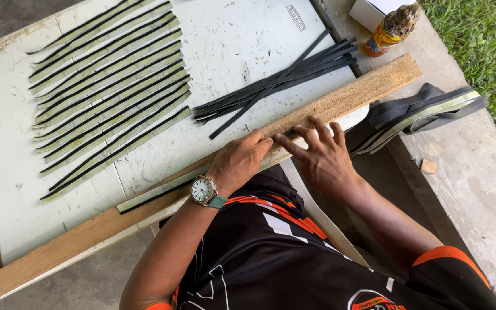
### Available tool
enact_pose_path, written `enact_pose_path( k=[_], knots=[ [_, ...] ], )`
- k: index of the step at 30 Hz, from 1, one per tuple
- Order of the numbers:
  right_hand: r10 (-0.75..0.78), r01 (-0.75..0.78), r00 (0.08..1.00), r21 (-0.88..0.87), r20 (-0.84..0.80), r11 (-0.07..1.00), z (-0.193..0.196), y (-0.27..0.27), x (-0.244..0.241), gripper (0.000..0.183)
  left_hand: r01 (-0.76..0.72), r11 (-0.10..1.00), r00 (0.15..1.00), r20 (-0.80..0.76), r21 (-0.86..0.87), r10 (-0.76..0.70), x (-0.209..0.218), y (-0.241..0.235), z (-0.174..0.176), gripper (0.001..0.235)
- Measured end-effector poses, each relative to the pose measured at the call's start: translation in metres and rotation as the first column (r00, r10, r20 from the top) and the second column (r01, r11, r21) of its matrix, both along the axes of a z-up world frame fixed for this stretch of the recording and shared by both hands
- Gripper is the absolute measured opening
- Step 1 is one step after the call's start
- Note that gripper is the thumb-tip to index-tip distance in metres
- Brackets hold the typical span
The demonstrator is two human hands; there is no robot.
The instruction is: The person separates black rubber strips from a layered sheet by hand, peeling them apart and placing them on a white table. The strips are handled one at a time and arranged in parallel rows.
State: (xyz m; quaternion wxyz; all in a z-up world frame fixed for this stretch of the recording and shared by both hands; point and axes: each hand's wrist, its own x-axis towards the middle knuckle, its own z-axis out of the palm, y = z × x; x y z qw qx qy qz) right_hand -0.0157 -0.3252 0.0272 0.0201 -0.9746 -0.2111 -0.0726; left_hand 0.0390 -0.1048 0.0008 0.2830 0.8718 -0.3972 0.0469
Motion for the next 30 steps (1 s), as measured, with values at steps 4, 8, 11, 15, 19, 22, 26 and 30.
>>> enact_pose_path(
  k=[4, 8, 11, 15, 19, 22, 26, 30],
  knots=[
    [0.017, -0.016, 1.000, -0.064, 0.010, 0.998, -0.003, 0.007, -0.006, 0.056, 0.008, 0.999, 1.000, -0.013, 0.035, -0.008, -0.007, 0.004, -0.001, 0.021],
    [0.046, -0.039, 0.990, 0.060, -0.130, 0.997, 0.002, 0.009, -0.001, 0.067, -0.013, 0.999, 0.996, -0.091, 0.030, 0.015, -0.010, 0.031, 0.007, 0.023],
    [0.037, -0.039, 0.991, -0.013, -0.131, 0.999, 0.003, 0.012, -0.004, 0.073, -0.031, 0.999, 0.997, -0.072, -0.010, 0.030, -0.018, 0.044, 0.008, 0.022],
    [0.040, -0.045, 0.996, -0.056, -0.084, 0.997, 0.003, 0.016, -0.005, 0.071, -0.028, 0.999, 0.999, -0.047, -0.024, 0.027, -0.020, 0.044, 0.006, 0.025],
    [0.064, -0.067, 0.997, -0.099, -0.036, 0.993, 0.000, 0.020, -0.001, 0.069, -0.049, 0.999, 0.994, -0.100, 0.000, 0.049, -0.019, 0.041, 0.004, 0.024],
    [0.066, -0.067, 0.998, -0.211, -0.013, 0.975, -0.004, 0.023, -0.003, 0.071, -0.042, 0.999, 0.998, -0.046, 0.007, 0.042, -0.019, 0.041, 0.001, 0.022],
    [0.093, -0.074, 0.993, -0.228, 0.076, 0.971, -0.012, 0.030, -0.007, 0.067, -0.023, 0.999, 1.000, 0.014, 0.048, 0.022, -0.022, 0.041, 0.000, 0.022],
    [0.160, -0.159, 0.987, 0.013, -0.008, 0.987, -0.012, 0.035, -0.006, 0.066, 0.003, 0.996, 0.985, -0.174, 0.092, 0.013, -0.024, 0.058, 0.008, 0.023]
  ],
)
